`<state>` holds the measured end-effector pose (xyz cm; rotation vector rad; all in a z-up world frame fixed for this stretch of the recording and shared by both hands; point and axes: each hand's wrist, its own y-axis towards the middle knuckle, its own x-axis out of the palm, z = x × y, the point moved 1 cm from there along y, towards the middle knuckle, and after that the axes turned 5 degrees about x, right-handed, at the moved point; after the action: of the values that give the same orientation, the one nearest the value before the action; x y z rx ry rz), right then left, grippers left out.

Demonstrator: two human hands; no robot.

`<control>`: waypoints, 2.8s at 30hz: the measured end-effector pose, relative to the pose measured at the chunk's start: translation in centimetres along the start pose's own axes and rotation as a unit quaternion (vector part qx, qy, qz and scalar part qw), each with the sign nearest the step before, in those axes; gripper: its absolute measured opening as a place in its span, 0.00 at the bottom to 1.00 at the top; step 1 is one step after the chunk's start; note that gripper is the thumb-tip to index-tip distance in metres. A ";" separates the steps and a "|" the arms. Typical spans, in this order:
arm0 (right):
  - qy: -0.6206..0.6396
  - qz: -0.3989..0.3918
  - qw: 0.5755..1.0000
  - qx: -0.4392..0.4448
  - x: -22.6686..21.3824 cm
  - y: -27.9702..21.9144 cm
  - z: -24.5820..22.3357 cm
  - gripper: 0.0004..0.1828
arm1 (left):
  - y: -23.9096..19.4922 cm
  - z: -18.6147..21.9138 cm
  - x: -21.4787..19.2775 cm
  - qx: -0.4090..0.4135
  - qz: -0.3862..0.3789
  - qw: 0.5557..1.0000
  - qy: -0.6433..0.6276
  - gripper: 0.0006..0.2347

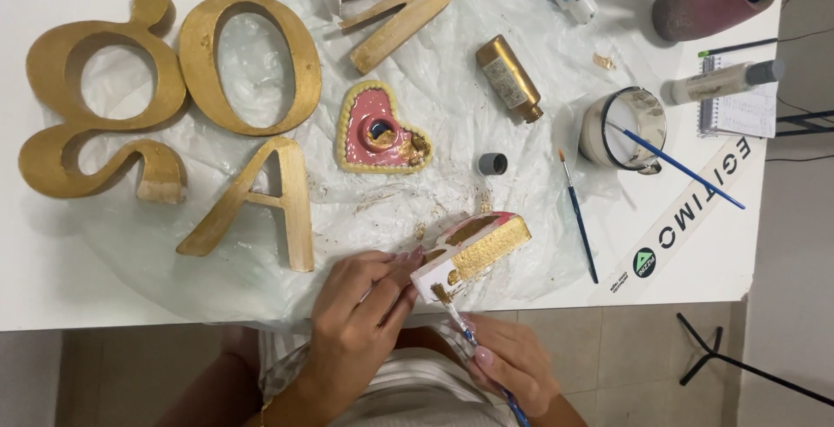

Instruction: The person paints a wooden letter 'D' with gold paint using a brush. They hold the letter in their left hand and apply paint to the edges and surfaces, occasionally dipping the brush into a container of gold paint.

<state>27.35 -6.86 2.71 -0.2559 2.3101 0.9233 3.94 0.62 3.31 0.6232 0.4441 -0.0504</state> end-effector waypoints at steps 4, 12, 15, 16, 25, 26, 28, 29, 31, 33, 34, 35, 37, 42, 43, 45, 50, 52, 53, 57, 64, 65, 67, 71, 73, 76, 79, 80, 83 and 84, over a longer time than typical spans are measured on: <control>-0.011 0.021 1.000 0.000 1.2 -0.2 0.7 0.19 | -0.3 -0.2 0.2 0.004 0.002 1.000 0.002 0.12; 0.004 0.007 1.000 -0.010 1.1 -0.9 1.0 0.23 | -0.2 0.0 0.3 0.001 0.008 1.000 0.005 0.12; 0.000 -0.062 0.998 0.007 0.5 -4.5 2.3 0.30 | 0.0 0.1 0.2 -0.005 0.014 1.000 -0.008 0.11; 0.000 -0.062 0.998 0.007 0.2 -4.1 1.9 0.30 | -0.1 0.0 0.3 -0.004 0.014 1.000 -0.008 0.11; -0.009 0.012 1.000 0.025 -0.8 -2.4 1.9 0.17 | 0.3 0.1 0.1 0.000 0.009 1.000 -0.006 0.07; 0.033 0.009 0.999 0.031 -1.6 -2.8 2.1 0.17 | 0.3 0.1 0.1 -0.001 0.006 1.000 -0.007 0.07; 0.075 0.005 0.997 0.037 -2.4 -1.6 2.0 0.17 | 0.3 0.1 0.0 -0.002 0.003 1.000 -0.008 0.08; 0.017 0.125 0.991 0.040 -2.7 0.1 1.6 0.08 | 0.3 0.1 -0.1 0.001 0.003 1.000 -0.005 0.09; -0.041 0.243 0.968 0.047 -3.8 2.8 -0.3 0.02 | 0.3 0.2 0.0 0.005 0.002 1.000 -0.005 0.10; -0.058 0.076 0.984 0.147 -4.9 5.1 -3.1 0.11 | 0.2 0.1 -0.1 0.005 -0.006 1.000 0.011 0.13; -0.058 0.077 0.985 0.146 -5.0 5.8 -3.1 0.11 | 0.1 0.1 -0.1 0.006 -0.005 1.000 0.011 0.13; -0.045 0.021 0.992 0.116 -5.0 6.4 -3.1 0.14 | 0.1 0.1 -0.1 0.001 -0.009 1.000 0.003 0.13; -0.033 -0.037 0.995 0.087 -5.3 6.4 -2.7 0.16 | -0.1 0.1 -0.1 -0.005 -0.011 1.000 -0.006 0.13; -0.023 -0.118 0.987 0.103 -5.7 5.8 -2.3 0.16 | -0.4 -0.1 0.2 0.001 0.002 1.000 -0.001 0.09; -0.023 -0.120 0.987 0.103 -5.9 5.6 -2.0 0.16 | -0.4 -0.2 0.2 0.000 0.004 1.000 -0.002 0.09; 0.015 -0.175 0.981 0.080 -6.1 5.3 -1.4 0.16 | -0.4 -0.2 0.2 0.005 0.002 1.000 0.001 0.06; -0.026 -0.111 0.991 0.063 -5.1 7.1 -2.9 0.14 | -0.3 -0.2 0.2 0.011 0.003 1.000 0.004 0.05; -0.042 -0.052 0.996 0.051 -5.1 7.5 -3.1 0.11 | -0.3 -0.2 0.1 0.011 0.000 1.000 0.005 0.05; -0.041 -0.088 0.995 0.037 -5.3 7.3 -2.8 0.13 | -0.2 -0.2 0.1 0.011 0.002 1.000 0.003 0.07; -0.052 -0.050 0.996 -0.043 -3.2 9.4 -2.5 0.07 | 0.3 0.0 0.0 0.015 0.008 1.000 0.005 0.05; -0.098 -0.001 0.994 -0.057 -2.5 9.0 -2.7 0.10 | 0.1 0.0 -0.1 0.012 0.002 1.000 -0.004 0.05; -0.103 0.014 0.992 -0.076 -2.1 9.3 -2.7 0.11 | 0.0 0.0 -0.1 0.012 0.002 1.000 -0.001 0.05; -0.107 0.029 0.989 -0.097 -1.7 9.6 -3.0 0.12 | -0.1 -0.2 0.1 0.012 0.004 1.000 0.004 0.08; -0.113 0.044 0.990 -0.068 -1.9 9.4 -2.8 0.12 | -0.1 -0.2 0.0 0.013 0.004 1.000 0.006 0.08; -0.103 0.039 0.989 -0.102 -1.9 9.3 -2.6 0.13 | -0.1 -0.1 0.0 0.013 0.001 1.000 0.002 0.11; -0.113 0.026 0.991 -0.065 -1.8 9.2 -3.1 0.11 | -0.2 -0.2 0.0 0.016 0.005 1.000 0.013 0.11; -0.109 0.043 0.993 -0.030 -2.2 9.0 -2.9 0.10 | -0.2 -0.3 0.1 0.013 -0.005 1.000 0.001 0.09; -0.113 0.032 0.991 -0.066 -2.3 9.2 -2.3 0.09 | -0.1 -0.2 0.1 0.018 0.002 1.000 0.008 0.10; -0.116 0.026 0.988 -0.104 -2.3 9.3 -1.8 0.09 | 0.0 -0.1 0.0 0.023 0.005 1.000 0.012 0.06; -0.113 0.031 0.987 -0.108 -2.2 9.3 -1.7 0.09 | 0.0 -0.1 0.0 0.021 0.001 1.000 0.011 0.03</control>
<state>24.59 -1.33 10.16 -0.1617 2.0221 1.1739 3.88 0.69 3.25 0.6659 0.4645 -0.0501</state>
